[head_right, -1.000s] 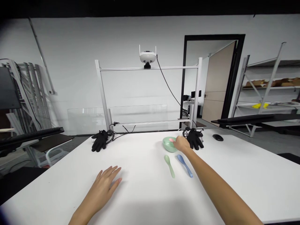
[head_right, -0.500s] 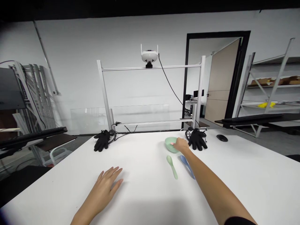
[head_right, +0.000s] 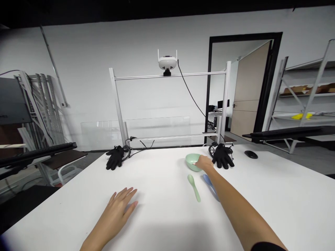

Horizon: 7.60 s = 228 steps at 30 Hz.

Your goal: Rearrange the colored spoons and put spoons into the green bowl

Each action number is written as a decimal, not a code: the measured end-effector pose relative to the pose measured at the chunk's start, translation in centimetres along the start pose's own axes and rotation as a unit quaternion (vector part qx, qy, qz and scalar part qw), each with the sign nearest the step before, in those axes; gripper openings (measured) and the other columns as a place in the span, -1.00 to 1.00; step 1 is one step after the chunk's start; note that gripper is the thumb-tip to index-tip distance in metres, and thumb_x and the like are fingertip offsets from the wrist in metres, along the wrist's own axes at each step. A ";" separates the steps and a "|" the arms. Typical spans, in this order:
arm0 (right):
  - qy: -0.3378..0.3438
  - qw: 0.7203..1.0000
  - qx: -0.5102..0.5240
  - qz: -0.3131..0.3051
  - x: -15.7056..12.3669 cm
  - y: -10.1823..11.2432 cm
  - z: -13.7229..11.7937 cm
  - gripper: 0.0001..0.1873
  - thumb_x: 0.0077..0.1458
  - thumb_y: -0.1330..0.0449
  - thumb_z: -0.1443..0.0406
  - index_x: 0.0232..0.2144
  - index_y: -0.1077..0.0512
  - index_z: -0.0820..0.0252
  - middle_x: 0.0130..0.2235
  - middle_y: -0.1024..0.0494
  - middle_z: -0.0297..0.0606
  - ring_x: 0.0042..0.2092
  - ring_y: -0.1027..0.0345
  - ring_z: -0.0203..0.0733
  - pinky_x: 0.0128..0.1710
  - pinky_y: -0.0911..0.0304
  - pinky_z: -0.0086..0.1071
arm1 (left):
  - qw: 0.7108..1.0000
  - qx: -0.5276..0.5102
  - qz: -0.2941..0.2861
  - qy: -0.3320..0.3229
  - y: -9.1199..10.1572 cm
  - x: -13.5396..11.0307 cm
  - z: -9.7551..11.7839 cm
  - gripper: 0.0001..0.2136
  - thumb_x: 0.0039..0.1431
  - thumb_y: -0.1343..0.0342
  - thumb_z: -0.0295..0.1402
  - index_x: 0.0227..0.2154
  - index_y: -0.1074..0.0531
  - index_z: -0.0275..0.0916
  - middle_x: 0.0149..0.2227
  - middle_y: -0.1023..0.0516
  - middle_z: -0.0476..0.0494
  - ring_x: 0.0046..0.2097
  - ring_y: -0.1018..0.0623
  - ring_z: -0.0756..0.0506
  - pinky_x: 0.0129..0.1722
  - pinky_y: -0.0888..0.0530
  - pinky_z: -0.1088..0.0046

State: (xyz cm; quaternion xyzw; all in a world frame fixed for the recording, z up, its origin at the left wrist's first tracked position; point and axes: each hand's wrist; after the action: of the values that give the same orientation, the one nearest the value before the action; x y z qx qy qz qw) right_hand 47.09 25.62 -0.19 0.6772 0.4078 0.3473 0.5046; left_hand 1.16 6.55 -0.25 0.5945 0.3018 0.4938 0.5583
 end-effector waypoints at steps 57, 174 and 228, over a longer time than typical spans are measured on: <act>0.199 0.961 0.107 0.159 -18.8 0.4 5.7 -0.47 0.27 -0.02 -0.03 0.03 -0.54 0.13 0.16 -0.54 -0.09 0.24 -0.32 0.11 0.19 -0.32 -0.08 | 0.999 -0.020 0.027 -0.005 0.4 0.7 0.6 -0.51 0.45 0.16 -0.08 0.32 -0.32 -0.09 0.35 -0.37 -0.20 0.40 -0.26 -0.33 0.35 -0.17 -0.14; -0.015 1.000 -0.008 -0.018 -14.3 0.0 9.4 -0.64 0.25 0.05 0.15 -0.33 -0.48 0.20 -0.17 -0.58 0.04 -0.16 -0.49 0.07 -0.27 -0.25 -0.24 | 1.000 -0.011 0.006 -0.006 0.3 0.1 0.6 -0.50 0.45 0.17 -0.08 0.31 -0.33 -0.11 0.35 -0.37 -0.19 0.41 -0.26 -0.32 0.35 -0.17 -0.15; 0.045 0.999 0.002 0.023 -14.8 3.6 6.0 -0.58 0.28 0.00 0.05 -0.33 -0.51 0.18 -0.31 -0.61 0.01 -0.28 -0.50 0.04 -0.36 -0.17 -0.28 | 1.000 -0.005 0.002 -0.003 0.2 0.1 0.5 -0.49 0.46 0.18 -0.08 0.32 -0.32 -0.14 0.36 -0.35 -0.18 0.41 -0.25 -0.32 0.36 -0.16 -0.15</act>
State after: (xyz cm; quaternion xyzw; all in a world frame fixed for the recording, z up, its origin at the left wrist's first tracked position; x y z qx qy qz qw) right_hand 46.81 9.28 0.92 0.6709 0.4150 0.3884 0.4762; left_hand 1.57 6.43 0.05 0.5937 0.2960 0.4948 0.5614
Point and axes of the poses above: each hand's wrist, its own x-axis towards the middle knuckle, its own y-axis out of the back of the hand, z = x × y
